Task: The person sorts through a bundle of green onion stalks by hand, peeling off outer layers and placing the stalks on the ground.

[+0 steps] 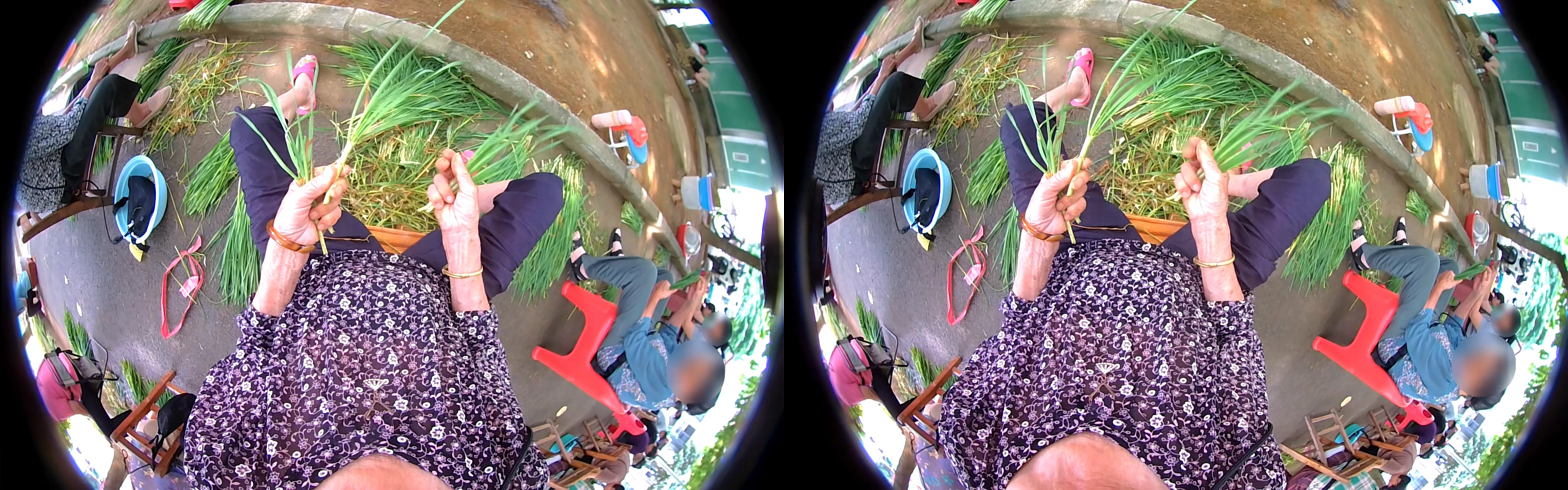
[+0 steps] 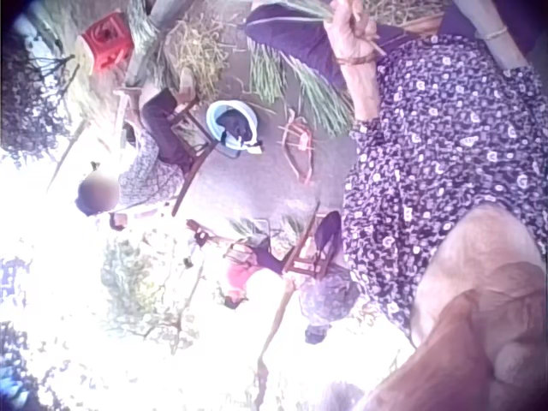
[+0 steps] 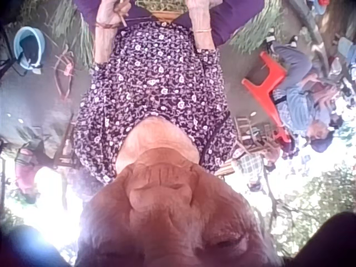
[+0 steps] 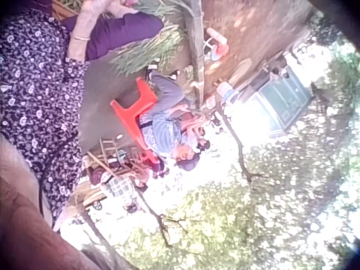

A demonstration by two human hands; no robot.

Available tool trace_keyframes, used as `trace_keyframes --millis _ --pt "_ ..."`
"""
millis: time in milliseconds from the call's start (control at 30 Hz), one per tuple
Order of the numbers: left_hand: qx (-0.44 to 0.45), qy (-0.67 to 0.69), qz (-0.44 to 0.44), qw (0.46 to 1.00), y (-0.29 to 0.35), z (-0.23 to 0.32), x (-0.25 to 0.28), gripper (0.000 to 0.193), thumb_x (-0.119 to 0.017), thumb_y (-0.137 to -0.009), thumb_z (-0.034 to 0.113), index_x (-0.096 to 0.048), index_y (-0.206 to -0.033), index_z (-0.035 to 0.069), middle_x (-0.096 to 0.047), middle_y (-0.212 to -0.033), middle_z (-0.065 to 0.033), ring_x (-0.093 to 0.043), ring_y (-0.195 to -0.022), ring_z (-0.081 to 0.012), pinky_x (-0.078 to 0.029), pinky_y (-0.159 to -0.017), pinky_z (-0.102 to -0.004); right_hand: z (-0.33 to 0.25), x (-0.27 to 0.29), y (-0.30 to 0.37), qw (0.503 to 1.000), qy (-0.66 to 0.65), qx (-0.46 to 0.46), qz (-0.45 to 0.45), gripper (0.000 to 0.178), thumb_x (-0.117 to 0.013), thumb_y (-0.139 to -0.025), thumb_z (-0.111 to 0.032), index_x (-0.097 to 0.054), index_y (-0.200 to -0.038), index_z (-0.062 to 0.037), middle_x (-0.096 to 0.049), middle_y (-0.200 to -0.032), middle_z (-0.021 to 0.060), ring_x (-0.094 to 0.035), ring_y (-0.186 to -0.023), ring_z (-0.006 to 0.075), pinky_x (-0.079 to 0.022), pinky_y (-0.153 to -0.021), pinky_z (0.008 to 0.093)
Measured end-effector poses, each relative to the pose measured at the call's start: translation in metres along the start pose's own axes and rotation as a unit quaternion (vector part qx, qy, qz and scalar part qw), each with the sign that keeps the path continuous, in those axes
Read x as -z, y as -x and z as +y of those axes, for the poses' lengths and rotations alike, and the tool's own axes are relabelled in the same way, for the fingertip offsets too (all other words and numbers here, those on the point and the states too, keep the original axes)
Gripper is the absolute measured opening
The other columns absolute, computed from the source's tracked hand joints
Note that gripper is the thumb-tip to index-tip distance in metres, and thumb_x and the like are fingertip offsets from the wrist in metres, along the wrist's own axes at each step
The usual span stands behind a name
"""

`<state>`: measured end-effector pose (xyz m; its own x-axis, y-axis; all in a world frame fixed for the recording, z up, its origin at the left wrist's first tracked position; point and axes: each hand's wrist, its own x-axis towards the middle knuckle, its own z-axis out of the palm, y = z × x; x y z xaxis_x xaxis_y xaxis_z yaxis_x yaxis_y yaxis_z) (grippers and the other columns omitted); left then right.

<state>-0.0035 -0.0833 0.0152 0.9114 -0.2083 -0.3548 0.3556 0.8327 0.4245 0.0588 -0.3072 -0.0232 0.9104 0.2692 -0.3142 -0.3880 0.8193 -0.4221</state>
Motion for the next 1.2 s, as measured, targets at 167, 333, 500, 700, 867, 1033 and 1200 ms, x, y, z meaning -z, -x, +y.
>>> trace_keyframes --millis 167,333,500,700,867,1033,1200 --pt "0.0 -0.079 0.031 0.996 0.0 -0.006 -0.006 0.024 -0.053 -0.082 0.018 -0.054 -0.095 -0.003 -0.051 -0.065 -0.0007 -0.024 -0.035 -0.0002 -0.021 -0.03 -0.0151 -0.001 -0.037 0.014 0.993 0.109 0.033 -0.013 0.018 -0.048 -0.085 -0.012 -0.053 -0.1 -0.0028 -0.053 -0.072 0.0043 -0.029 -0.037 0.0038 -0.026 -0.032 0.0183" --pt "-0.01 -0.149 0.064 0.987 0.001 -0.014 -0.011 0.021 -0.056 -0.08 0.016 -0.056 -0.09 -0.003 -0.052 -0.064 -0.0026 -0.026 -0.035 -0.0006 -0.02 -0.03 -0.0152 -0.008 -0.061 0.022 0.984 0.166 0.019 -0.061 0.023 -0.048 -0.084 -0.009 -0.052 -0.106 -0.0044 -0.051 -0.066 0.0041 -0.027 -0.037 0.0033 -0.025 -0.032 0.0179" --pt "-0.016 -0.19 0.076 0.979 0.002 -0.024 -0.011 0.019 -0.058 -0.079 0.014 -0.057 -0.088 -0.002 -0.054 -0.063 -0.004 -0.028 -0.035 -0.0016 -0.021 -0.031 -0.016 -0.008 -0.074 0.022 0.971 0.236 -0.022 -0.03 0.031 -0.051 -0.083 -0.012 -0.047 -0.112 -0.0042 -0.047 -0.056 0.0003 -0.031 -0.036 0.0042 -0.024 -0.032 0.0177" --pt "-0.027 -0.251 0.085 0.964 0.004 -0.03 -0.011 0.017 -0.062 -0.076 0.015 -0.059 -0.085 0.0 -0.054 -0.06 -0.0025 -0.031 -0.036 -0.0014 -0.022 -0.032 -0.0164 -0.011 -0.07 0.015 0.955 0.296 -0.025 -0.011 0.042 -0.053 -0.081 -0.012 -0.04 -0.12 -0.0021 -0.044 -0.051 -0.0005 -0.033 -0.034 0.005 -0.023 -0.03 0.0182" --pt "-0.048 -0.313 0.087 0.944 0.005 -0.031 -0.015 0.015 -0.064 -0.075 0.016 -0.063 -0.081 0.003 -0.055 -0.056 0.0023 -0.034 -0.038 -0.0003 -0.023 -0.033 -0.0159 -0.015 -0.069 0.014 0.939 0.339 -0.053 0.031 0.045 -0.053 -0.08 -0.01 -0.037 -0.121 -0.0016 -0.044 -0.051 -0.0005 -0.033 -0.034 0.005 -0.023 -0.03 0.0175" --pt "-0.049 -0.352 0.078 0.931 0.007 -0.033 -0.011 0.014 -0.064 -0.074 0.016 -0.063 -0.081 0.004 -0.054 -0.056 0.0038 -0.035 -0.039 0.0002 -0.024 -0.035 -0.0156 -0.016 -0.068 0.011 0.94 0.332 -0.075 0.023 0.032 -0.055 -0.079 -0.009 -0.047 -0.108 -0.0024 -0.045 -0.051 0.0001 -0.034 -0.033 0.0046 -0.022 -0.029 0.0175" --pt "-0.039 -0.347 0.072 0.934 0.008 -0.031 -0.01 0.014 -0.064 -0.074 0.014 -0.063 -0.083 0.003 -0.055 -0.056 0.0028 -0.035 -0.039 0.0 -0.024 -0.035 -0.0159 -0.016 -0.059 0.008 0.941 0.329 -0.057 0.057 0.021 -0.06 -0.077 -0.011 -0.053 -0.096 -0.0028 -0.051 -0.055 0.0033 -0.035 -0.033 0.0047 -0.023 -0.028 0.0174"
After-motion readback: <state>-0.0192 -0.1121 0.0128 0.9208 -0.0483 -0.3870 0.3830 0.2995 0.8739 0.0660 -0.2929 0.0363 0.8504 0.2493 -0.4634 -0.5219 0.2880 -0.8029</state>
